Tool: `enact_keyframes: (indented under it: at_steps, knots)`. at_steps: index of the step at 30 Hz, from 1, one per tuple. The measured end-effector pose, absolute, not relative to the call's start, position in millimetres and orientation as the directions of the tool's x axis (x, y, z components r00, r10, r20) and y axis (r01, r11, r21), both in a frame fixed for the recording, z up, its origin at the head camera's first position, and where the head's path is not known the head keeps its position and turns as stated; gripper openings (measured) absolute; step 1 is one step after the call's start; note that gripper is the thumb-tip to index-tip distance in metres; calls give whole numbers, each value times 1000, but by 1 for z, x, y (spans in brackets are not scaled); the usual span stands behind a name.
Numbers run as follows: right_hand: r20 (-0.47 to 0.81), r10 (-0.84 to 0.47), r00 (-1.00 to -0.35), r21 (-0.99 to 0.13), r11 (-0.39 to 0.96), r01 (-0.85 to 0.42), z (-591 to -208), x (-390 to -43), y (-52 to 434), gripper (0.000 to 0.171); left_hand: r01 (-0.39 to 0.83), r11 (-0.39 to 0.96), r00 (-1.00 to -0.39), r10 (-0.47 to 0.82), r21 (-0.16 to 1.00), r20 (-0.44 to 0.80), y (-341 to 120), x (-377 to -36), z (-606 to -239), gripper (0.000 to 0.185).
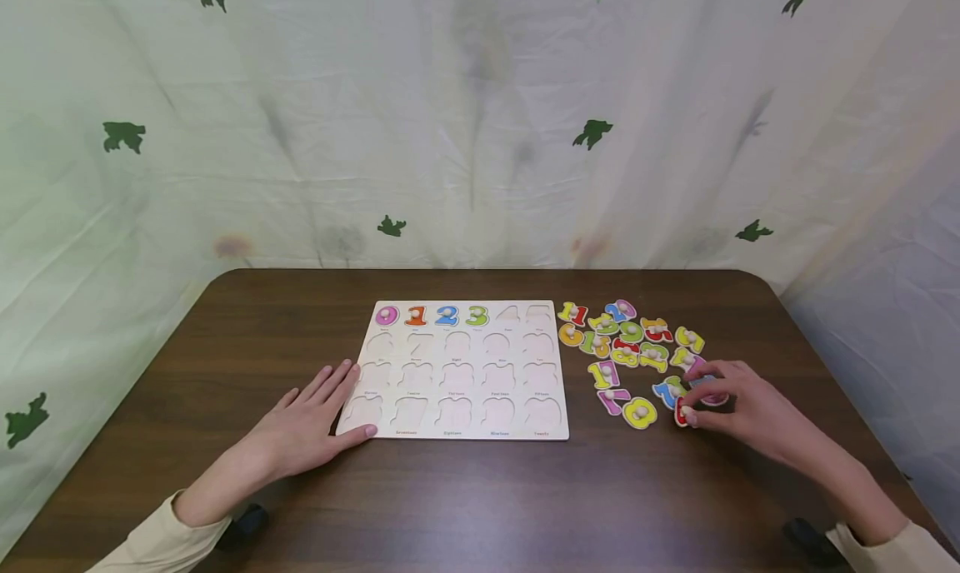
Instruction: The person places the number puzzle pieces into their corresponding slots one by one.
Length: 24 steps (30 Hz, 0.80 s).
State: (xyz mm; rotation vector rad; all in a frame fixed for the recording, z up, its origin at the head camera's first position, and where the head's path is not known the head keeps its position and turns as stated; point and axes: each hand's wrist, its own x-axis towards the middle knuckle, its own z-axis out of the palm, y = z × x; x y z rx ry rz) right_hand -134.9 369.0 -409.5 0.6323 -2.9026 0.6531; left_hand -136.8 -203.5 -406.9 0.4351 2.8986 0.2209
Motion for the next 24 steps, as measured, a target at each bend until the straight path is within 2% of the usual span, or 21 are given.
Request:
enact_keyframes:
  at_steps: [6, 13, 24]
  knots:
    - [150, -365, -919, -479, 786, -391, -402, -149, 344, 15, 274, 946, -937, 303, 174, -175, -204, -137, -409, 100]
    - [143, -378, -915, -534, 749, -393, -401, -174, 311, 9, 274, 946, -937, 303, 173, -172, -203, -138, -410, 99]
    - [171, -395, -903, -539, 730, -421, -401, -214, 260, 6, 266, 949, -938, 295, 168, -183, -203, -138, -408, 99]
